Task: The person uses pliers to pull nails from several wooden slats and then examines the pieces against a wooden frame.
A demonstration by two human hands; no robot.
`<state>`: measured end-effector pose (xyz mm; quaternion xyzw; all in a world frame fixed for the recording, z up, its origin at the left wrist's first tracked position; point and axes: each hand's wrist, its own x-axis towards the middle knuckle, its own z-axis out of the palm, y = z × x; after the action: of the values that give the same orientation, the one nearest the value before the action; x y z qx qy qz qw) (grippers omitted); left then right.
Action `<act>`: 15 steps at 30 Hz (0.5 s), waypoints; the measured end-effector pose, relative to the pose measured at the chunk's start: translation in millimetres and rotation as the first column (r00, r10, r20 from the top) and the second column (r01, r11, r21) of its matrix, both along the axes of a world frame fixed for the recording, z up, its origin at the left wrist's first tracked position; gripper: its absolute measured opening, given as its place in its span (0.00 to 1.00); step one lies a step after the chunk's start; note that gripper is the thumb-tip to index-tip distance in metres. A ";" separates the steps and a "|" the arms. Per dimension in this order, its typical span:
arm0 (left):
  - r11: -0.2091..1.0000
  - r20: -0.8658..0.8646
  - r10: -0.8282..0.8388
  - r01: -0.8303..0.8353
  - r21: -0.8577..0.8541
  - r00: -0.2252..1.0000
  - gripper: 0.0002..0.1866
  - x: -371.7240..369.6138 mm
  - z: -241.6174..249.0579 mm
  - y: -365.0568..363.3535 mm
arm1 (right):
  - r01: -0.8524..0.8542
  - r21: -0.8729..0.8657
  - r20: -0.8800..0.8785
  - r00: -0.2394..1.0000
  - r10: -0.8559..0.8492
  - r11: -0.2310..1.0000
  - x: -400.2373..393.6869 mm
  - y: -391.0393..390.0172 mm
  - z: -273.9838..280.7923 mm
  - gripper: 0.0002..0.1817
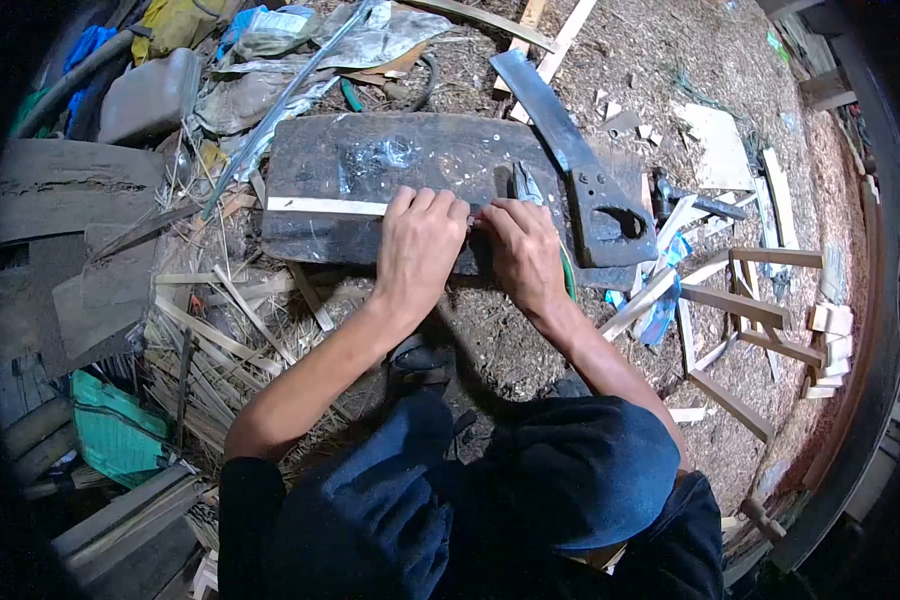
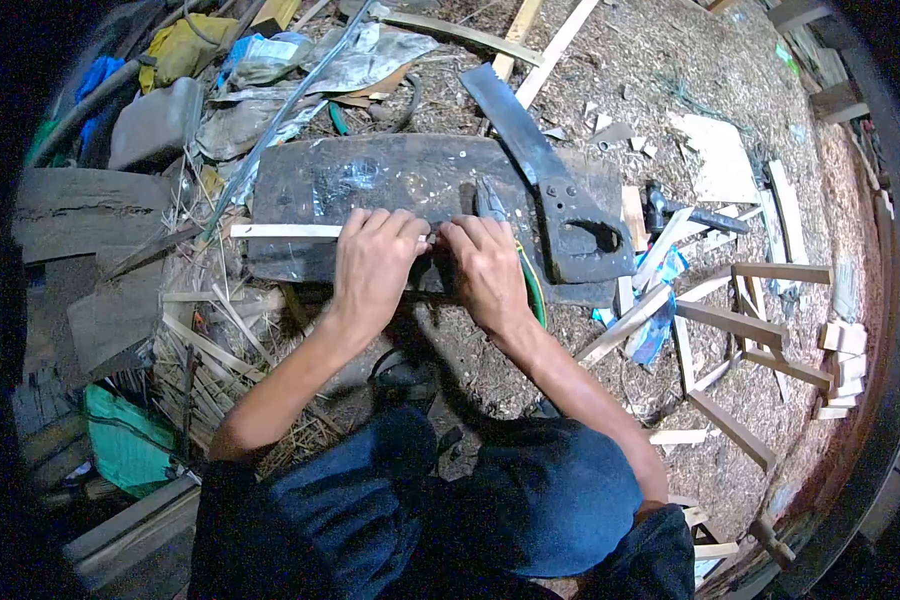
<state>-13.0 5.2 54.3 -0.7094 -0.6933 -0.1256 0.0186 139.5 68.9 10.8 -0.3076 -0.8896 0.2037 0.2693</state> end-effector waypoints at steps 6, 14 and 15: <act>1.000 -0.001 0.002 -0.002 0.002 1.000 0.07 0.9 -0.3 0.2 | 0.019 0.019 -0.045 0.999 -0.018 1.000 -1.1 0.5 1.5 0.06; 1.000 0.005 0.000 0.000 -0.007 1.000 0.08 1.1 1.0 -0.2 | 0.035 0.046 -0.056 0.998 -0.032 0.998 -2.6 -1.0 -3.5 0.07; 1.000 0.006 0.000 0.000 -0.021 1.000 0.08 0.3 0.9 -1.6 | 0.038 0.033 -0.045 0.998 -0.036 0.999 -3.5 -2.2 -3.1 0.07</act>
<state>-12.7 3.6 55.2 -0.7091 -0.6947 -0.1205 0.0090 136.0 66.7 7.7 -0.3148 -0.8810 0.1902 0.2977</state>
